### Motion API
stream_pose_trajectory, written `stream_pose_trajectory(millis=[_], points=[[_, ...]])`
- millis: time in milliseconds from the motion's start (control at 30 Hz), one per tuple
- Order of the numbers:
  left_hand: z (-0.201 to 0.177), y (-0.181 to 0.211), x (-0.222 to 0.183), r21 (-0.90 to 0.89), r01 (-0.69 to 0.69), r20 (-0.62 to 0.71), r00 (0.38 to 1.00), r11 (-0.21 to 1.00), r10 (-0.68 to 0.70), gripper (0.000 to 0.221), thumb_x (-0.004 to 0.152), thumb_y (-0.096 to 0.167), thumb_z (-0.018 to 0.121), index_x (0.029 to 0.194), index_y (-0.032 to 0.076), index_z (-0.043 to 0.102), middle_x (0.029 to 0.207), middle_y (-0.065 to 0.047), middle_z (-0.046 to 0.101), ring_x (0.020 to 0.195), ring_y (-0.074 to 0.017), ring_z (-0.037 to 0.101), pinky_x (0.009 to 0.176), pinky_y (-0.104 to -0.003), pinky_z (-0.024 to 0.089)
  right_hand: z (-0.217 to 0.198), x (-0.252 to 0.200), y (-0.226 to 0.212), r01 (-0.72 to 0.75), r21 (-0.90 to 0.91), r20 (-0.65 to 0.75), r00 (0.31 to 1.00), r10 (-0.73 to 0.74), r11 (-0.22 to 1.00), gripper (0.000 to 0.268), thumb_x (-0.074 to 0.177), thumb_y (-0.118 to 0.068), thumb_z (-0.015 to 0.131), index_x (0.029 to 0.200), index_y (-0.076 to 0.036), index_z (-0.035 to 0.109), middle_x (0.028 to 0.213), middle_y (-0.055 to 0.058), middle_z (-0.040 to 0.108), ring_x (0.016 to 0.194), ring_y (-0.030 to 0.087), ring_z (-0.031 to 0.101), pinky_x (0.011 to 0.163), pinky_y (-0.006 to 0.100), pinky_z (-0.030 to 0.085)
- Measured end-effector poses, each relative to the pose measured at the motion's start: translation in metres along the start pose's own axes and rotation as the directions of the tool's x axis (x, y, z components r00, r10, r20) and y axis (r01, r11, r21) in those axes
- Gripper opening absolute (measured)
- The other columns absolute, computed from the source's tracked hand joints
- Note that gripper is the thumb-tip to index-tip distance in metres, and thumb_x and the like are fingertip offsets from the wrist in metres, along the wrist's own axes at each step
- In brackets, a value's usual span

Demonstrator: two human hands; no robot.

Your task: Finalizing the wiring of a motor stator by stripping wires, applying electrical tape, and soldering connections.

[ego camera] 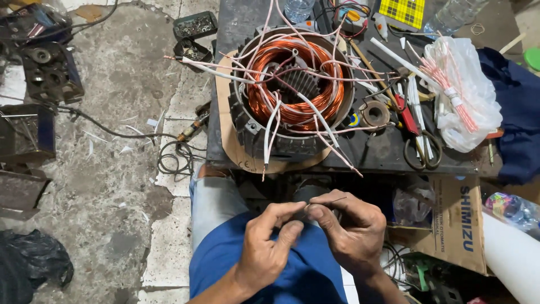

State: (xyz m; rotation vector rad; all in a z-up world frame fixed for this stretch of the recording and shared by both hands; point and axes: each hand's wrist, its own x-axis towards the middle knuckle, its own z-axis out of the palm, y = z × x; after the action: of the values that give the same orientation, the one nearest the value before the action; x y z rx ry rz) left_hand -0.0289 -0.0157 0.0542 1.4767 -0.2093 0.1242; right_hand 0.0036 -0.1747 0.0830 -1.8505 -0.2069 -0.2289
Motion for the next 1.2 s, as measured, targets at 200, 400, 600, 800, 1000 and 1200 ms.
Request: stream_pose_trajectory(millis=[200, 400, 600, 800, 1000, 1200], points=[[-0.007, 0.006, 0.011, 0.215, -0.111, 0.0, 0.993, 0.97, 0.114, 0.012, 0.098, 0.013, 0.066, 0.099, 0.002, 0.071, 0.077, -0.006, 0.067, 0.065, -0.0154, 0.062, 0.06, -0.028, 0.05, -0.005, 0.006, -0.01, 0.073, 0.004, 0.042, 0.996, -0.073, 0.997, 0.01, 0.086, -0.01, 0.076, 0.082, 0.0, 0.075, 0.078, 0.011, 0.077, 0.066, 0.017, 0.072, 0.063, 0.023, 0.056], [-0.009, -0.003, 0.011, 0.251, -0.165, -0.049, 0.982, 0.954, 0.183, 0.015, 0.1, 0.016, 0.061, 0.093, 0.005, 0.069, 0.072, -0.003, 0.06, 0.057, -0.0125, 0.053, 0.053, -0.026, 0.045, -0.022, 0.007, -0.007, -0.061, 0.147, -0.124, 0.989, 0.08, 0.987, 0.007, 0.091, -0.002, 0.07, 0.09, 0.004, 0.072, 0.077, 0.015, 0.072, 0.065, 0.019, 0.071, 0.06, 0.025, 0.062], [-0.009, -0.011, 0.013, 0.202, -0.139, -0.072, 0.985, 0.97, 0.156, 0.016, 0.101, 0.017, 0.061, 0.097, 0.004, 0.069, 0.077, -0.005, 0.066, 0.065, -0.0148, 0.063, 0.059, -0.026, 0.051, -0.026, 0.007, 0.001, 0.019, 0.141, -0.077, 0.997, -0.008, 0.99, 0.01, 0.091, -0.007, 0.07, 0.094, 0.003, 0.071, 0.078, 0.014, 0.073, 0.065, 0.018, 0.07, 0.058, 0.024, 0.06], [-0.014, -0.016, 0.016, 0.184, -0.088, -0.113, 0.988, 0.979, 0.11, 0.015, 0.101, 0.018, 0.061, 0.098, 0.005, 0.069, 0.073, -0.002, 0.06, 0.063, -0.0132, 0.056, 0.059, -0.028, 0.047, -0.028, 0.004, 0.015, -0.087, 0.141, -0.189, 0.975, 0.113, 0.986, 0.019, 0.099, -0.017, 0.065, 0.093, 0.0, 0.071, 0.078, 0.014, 0.072, 0.062, 0.02, 0.068, 0.056, 0.026, 0.056], [-0.025, -0.012, 0.04, 0.446, -0.327, 0.069, 0.941, 0.833, 0.332, 0.012, 0.102, 0.011, 0.058, 0.095, 0.002, 0.063, 0.089, -0.011, 0.066, 0.081, -0.0272, 0.063, 0.078, -0.038, 0.05, -0.019, 0.023, 0.027, 0.01, -0.302, -0.058, 0.998, -0.029, 0.953, 0.017, 0.096, -0.013, 0.068, 0.109, -0.005, 0.077, 0.107, 0.011, 0.078, 0.099, 0.019, 0.075, 0.091, 0.028, 0.059], [-0.032, -0.025, 0.059, 0.67, -0.443, 0.227, 0.886, 0.596, 0.404, 0.008, 0.1, 0.008, 0.066, 0.094, 0.005, 0.061, 0.151, -0.023, 0.051, 0.147, -0.0408, 0.04, 0.12, -0.053, 0.041, -0.003, 0.033, 0.06, 0.376, -0.653, 0.118, 0.908, -0.402, 0.657, 0.043, 0.099, -0.018, 0.068, 0.136, 0.003, 0.061, 0.144, 0.023, 0.06, 0.132, 0.036, 0.059, 0.11, 0.042, 0.054]])
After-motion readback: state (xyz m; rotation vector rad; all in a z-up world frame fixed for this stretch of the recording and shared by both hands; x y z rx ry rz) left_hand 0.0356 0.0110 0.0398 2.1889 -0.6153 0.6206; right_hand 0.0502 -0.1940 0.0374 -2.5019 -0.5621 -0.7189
